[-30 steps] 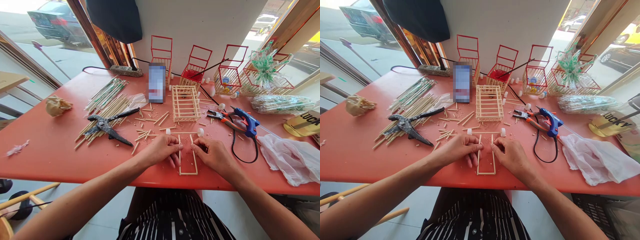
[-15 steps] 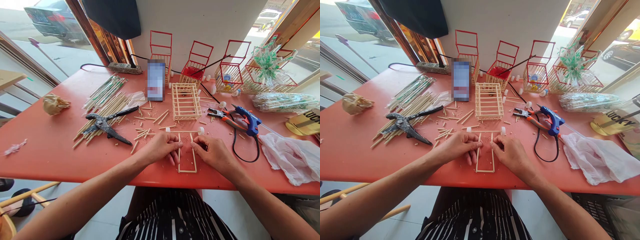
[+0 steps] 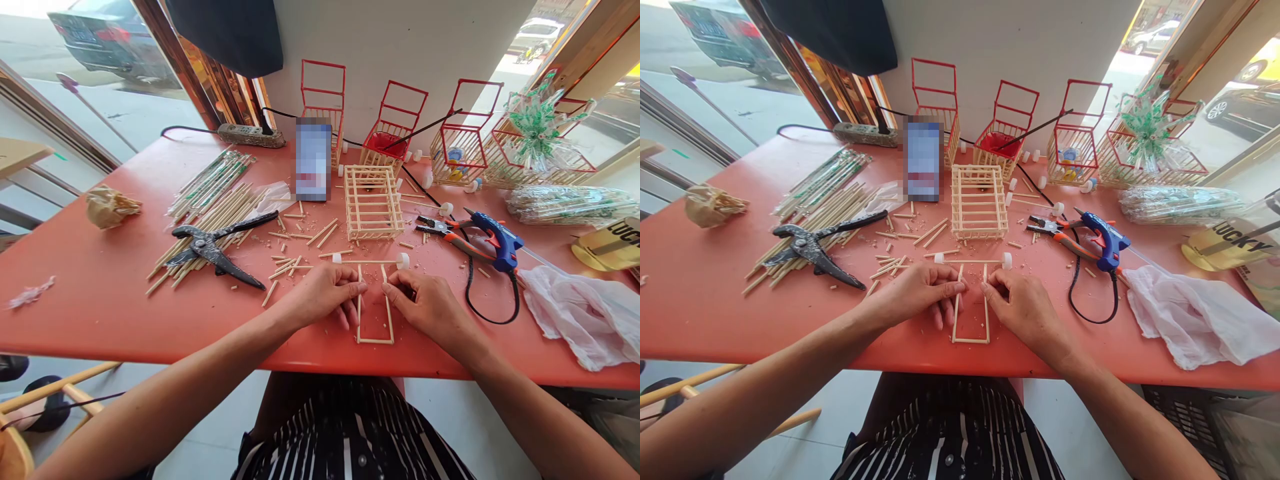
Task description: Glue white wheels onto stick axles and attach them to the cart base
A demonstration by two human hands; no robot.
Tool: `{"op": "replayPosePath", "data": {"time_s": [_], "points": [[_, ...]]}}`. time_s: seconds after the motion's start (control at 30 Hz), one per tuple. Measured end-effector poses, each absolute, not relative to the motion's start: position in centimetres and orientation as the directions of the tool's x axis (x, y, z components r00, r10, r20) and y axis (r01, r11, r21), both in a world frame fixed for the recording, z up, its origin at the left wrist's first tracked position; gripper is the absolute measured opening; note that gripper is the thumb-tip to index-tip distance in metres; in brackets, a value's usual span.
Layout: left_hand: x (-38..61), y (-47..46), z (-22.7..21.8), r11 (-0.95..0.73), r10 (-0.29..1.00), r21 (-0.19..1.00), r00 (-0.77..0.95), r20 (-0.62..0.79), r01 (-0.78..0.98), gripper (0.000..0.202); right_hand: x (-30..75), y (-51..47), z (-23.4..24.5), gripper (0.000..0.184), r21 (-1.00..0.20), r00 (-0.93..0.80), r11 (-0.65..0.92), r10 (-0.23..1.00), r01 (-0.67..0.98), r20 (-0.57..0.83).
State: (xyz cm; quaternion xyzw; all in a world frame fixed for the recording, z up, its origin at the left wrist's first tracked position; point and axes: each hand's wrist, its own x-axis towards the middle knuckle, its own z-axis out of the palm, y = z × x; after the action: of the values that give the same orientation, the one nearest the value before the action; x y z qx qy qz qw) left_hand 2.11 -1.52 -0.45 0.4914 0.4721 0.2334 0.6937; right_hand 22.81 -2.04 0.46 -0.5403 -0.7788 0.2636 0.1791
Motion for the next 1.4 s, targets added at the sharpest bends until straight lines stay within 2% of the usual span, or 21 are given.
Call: {"op": "replayPosePath", "data": {"time_s": [0.3, 0.4, 0.47, 0.53, 0.6, 0.67, 0.73, 0.83, 1.4], "points": [[1.4, -1.8, -0.2, 0.37, 0.808, 0.916, 0.433, -0.4, 0.155, 0.02, 22.8, -2.1, 0.4, 0.024, -0.616, -0.35, 0.28, 0.937, 0.736, 0.008], [0.8, -2.3, 0.3, 0.224, 0.85, 0.917, 0.393, -0.35, 0.331, 0.023, 22.8, -2.1, 0.5, 0.023, -0.621, -0.35, 0.284, 0.937, 0.73, 0.017], [0.2, -2.7, 0.7, -0.004, 0.932, 0.849, 0.309, -0.188, 0.529, 0.025, 22.8, -2.1, 0.5, 0.022, -0.623, -0.346, 0.284, 0.938, 0.729, 0.022], [-0.4, -2.9, 0.9, -0.184, 0.975, 0.704, 0.216, 0.045, 0.686, 0.017, 22.9, -2.1, 0.5, 0.022, -0.621, -0.344, 0.284, 0.939, 0.73, 0.025], [-0.9, -2.8, 1.0, -0.329, 0.939, 0.538, 0.209, 0.273, 0.776, 0.011, 22.9, -2.2, 0.5, 0.023, -0.619, -0.343, 0.284, 0.939, 0.732, 0.026], [-1.1, -2.4, 0.8, -0.441, 0.871, 0.377, 0.288, 0.398, 0.814, 0.012, 22.8, -2.2, 0.5, 0.024, -0.617, -0.341, 0.281, 0.94, 0.735, 0.023], [-1.1, -2.0, 0.6, -0.497, 0.835, 0.271, 0.368, 0.409, 0.824, 0.014, 22.8, -2.3, 0.5, 0.026, -0.618, -0.338, 0.275, 0.941, 0.736, 0.016], [-0.8, -1.3, 0.2, -0.518, 0.826, 0.211, 0.422, 0.374, 0.829, 0.015, 22.7, -2.4, 0.4, 0.026, -0.617, -0.336, 0.278, 0.942, 0.736, 0.023], [0.6, -0.6, -1.1, -0.54, 0.811, 0.111, 0.481, 0.332, 0.834, 0.008, 22.6, -2.7, 0.3, 0.023, -0.604, -0.329, 0.281, 0.944, 0.746, 0.034]]}}
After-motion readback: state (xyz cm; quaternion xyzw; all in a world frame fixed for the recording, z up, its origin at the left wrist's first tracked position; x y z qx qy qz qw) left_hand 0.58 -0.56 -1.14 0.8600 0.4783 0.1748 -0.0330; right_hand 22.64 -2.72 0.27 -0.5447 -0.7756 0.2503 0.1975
